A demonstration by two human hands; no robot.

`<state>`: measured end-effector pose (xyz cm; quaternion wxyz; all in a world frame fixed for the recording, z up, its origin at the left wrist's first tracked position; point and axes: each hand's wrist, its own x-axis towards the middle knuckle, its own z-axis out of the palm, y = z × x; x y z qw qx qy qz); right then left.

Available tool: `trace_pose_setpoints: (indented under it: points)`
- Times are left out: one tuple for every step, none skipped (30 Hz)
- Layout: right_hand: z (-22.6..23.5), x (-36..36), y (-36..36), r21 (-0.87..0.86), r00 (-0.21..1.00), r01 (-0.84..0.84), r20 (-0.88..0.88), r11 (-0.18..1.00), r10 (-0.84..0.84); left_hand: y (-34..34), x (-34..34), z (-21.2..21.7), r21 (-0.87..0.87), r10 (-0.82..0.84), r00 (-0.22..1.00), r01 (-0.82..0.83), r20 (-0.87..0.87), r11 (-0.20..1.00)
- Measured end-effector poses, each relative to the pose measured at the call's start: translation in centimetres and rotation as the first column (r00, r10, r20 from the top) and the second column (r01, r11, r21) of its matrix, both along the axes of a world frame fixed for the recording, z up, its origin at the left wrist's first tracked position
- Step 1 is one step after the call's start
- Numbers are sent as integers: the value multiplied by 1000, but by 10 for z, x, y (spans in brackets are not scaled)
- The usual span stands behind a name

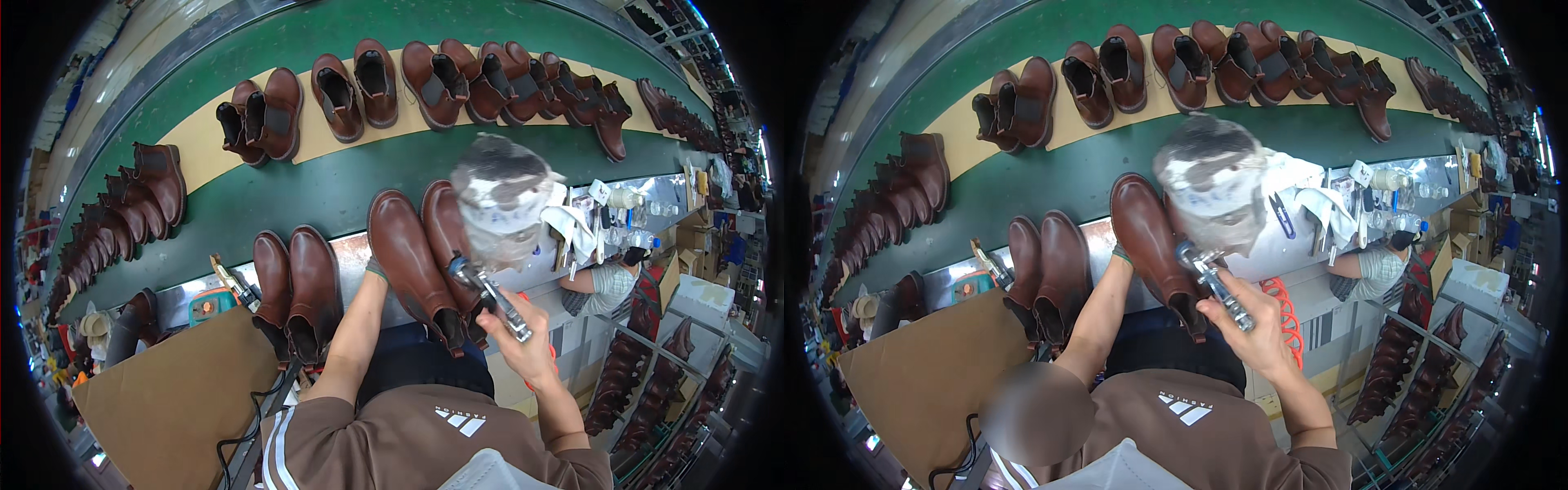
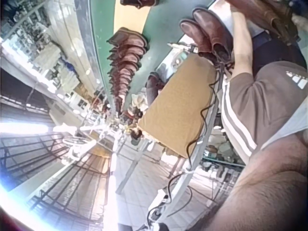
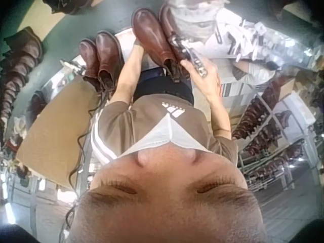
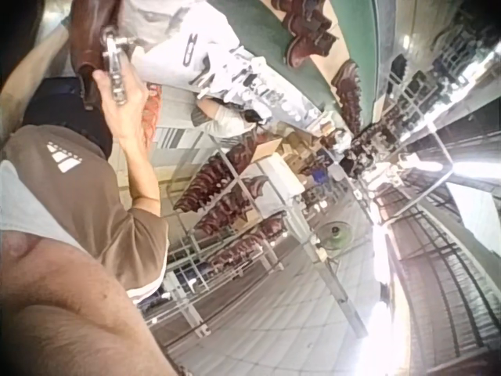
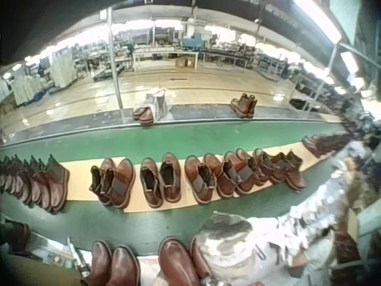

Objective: The recorder uses a spray gun to apply a finish or coating to brown leather Chelsea boots on a factory production line.

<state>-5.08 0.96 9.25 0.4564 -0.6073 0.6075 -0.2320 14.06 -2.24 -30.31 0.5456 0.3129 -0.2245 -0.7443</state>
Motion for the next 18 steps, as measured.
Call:
trace_pose_setpoints:
  points:
    - [-1, 0, 3, -12, 1000, -27, -4, 1000, 27, 1, 0, -5, 45, 82, 912, -70, -403, 997]
    - [-4, -2, 5, -14, 999, -45, 14, 999, 45, 4, 0, -7, 41, 74, 913, -63, -402, 997]
    - [-11, -6, 4, -38, 998, 60, 23, 997, -59, 4, -2, -7, -33, -9, 802, -13, -597, 999]
    - [-23, -8, 2, -61, 986, 162, 35, 985, -161, 5, -5, -6, -36, -44, 676, 26, -735, 999]
    - [-31, -20, -1, -2, 979, 204, -8, 979, -204, 8, -7, -4, -119, -106, 647, 24, -755, 993]
    - [-46, -31, -7, -31, 969, 248, 4, 968, -248, 10, -9, -2, -87, -74, 734, 20, -675, 996]
    - [-63, -45, -15, -22, 958, 285, -11, 958, -285, 14, -11, -1, -53, -42, 810, 14, -584, 999]
    - [-81, -61, -21, 59, 946, 319, -79, 946, -314, 15, -10, 0, -20, -14, 874, 5, -486, 1000]
    - [-103, -75, -29, 27, 942, 335, -30, 942, -334, 16, -10, 1, 2, 9, 924, -9, -383, 1000]
    - [-128, -85, -35, -77, 937, 346, 70, 935, -341, 12, -4, 3, -101, -76, 947, 46, -313, 994]
    - [-151, -96, -39, -14, 942, 334, 20, 942, -334, 9, 2, 7, -51, -93, 979, 85, -179, 995]
    - [-174, -104, -42, 15, 943, 330, 37, 944, -331, 0, 9, 12, 97, -87, 979, 106, -185, 990]
    - [-195, -109, -44, 35, 941, 309, 136, 950, -311, -10, 18, 20, 229, -118, 982, 150, -146, 962]
    - [-215, -112, -48, 52, 952, 274, 130, 960, -278, -22, 24, 31, 407, 25, 961, 93, -274, 909]
    - [-230, -118, -49, 88, 954, 245, 157, 966, -256, -23, 50, 51, 487, 82, 995, -103, 65, 867]
    - [-242, -123, -48, 156, 948, 259, 147, 953, -282, -24, 50, 67, 110, 75, 846, -155, 528, 982]
    - [-249, -129, -45, 133, 949, 225, 195, 965, -249, -24, 57, 84, -101, 193, 605, -183, 773, 978]
    - [-254, -137, -44, 64, 947, 275, 157, 959, -282, -19, 53, 96, -165, 307, 498, -308, 811, 937]
